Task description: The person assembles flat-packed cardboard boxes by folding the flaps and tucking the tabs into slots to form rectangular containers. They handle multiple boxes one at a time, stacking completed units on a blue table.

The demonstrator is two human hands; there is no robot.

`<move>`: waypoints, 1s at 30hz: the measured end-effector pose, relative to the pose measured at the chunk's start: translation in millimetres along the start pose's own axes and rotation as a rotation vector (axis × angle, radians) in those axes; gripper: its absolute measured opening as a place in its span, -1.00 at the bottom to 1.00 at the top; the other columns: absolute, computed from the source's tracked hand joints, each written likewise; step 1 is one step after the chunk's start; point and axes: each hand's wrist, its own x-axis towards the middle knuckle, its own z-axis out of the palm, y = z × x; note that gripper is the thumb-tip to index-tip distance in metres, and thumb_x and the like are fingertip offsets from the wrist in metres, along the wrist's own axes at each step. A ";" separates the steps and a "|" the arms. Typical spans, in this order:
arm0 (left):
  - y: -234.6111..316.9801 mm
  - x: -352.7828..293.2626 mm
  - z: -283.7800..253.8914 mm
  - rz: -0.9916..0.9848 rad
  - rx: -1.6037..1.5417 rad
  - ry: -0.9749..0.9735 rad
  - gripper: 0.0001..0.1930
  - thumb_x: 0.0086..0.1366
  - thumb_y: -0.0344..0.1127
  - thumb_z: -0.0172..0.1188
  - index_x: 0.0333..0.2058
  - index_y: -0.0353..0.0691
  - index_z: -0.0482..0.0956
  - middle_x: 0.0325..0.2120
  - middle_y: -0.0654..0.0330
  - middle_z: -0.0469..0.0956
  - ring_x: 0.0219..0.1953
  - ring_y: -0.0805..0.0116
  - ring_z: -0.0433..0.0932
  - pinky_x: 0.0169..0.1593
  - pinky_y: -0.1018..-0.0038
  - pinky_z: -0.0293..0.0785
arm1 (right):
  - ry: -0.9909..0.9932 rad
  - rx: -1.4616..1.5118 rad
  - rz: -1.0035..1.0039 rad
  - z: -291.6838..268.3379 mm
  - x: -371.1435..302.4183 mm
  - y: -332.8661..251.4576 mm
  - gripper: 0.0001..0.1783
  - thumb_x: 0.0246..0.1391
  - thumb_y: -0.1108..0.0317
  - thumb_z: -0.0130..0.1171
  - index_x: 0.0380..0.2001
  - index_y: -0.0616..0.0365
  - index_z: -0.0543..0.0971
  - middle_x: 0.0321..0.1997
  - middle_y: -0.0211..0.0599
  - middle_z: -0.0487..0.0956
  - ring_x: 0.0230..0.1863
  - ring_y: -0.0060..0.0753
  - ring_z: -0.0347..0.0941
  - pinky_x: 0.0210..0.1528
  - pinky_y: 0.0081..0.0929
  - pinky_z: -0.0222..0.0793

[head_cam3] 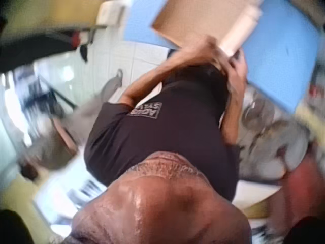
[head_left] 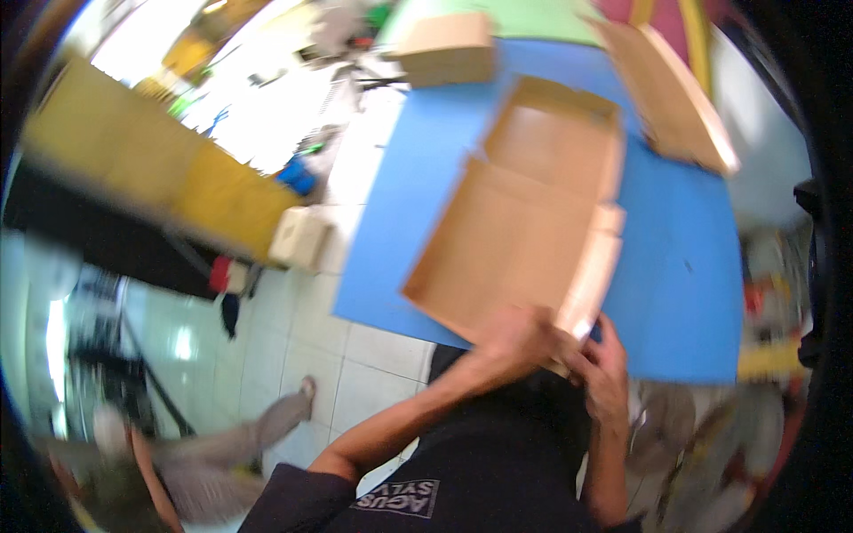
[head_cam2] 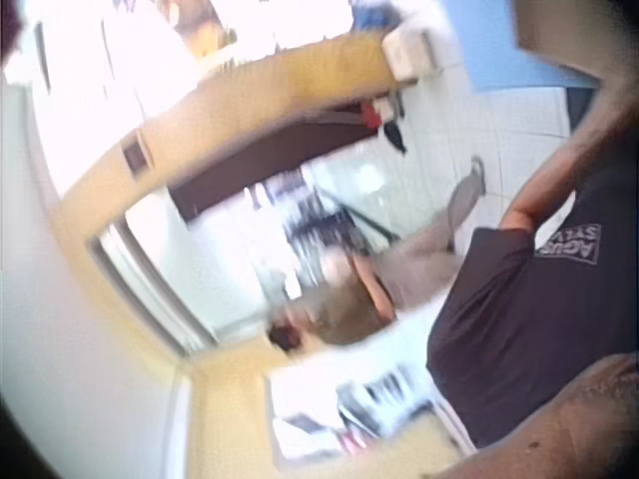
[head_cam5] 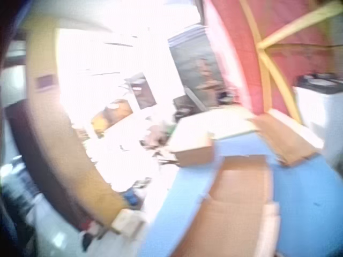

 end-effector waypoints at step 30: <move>-12.4 -10.1 -5.1 0.215 -0.442 -0.024 -0.81 0.16 -0.34 0.29 -0.38 -0.40 0.62 -0.48 -0.03 0.63 -0.39 0.07 0.63 -0.29 0.25 0.49 | 0.030 0.209 -0.212 19.0 0.4 10.4 -0.18 0.02 0.54 0.36 0.31 0.37 0.20 -0.06 -0.20 0.58 -0.31 -0.49 0.53 -0.44 -0.64 0.41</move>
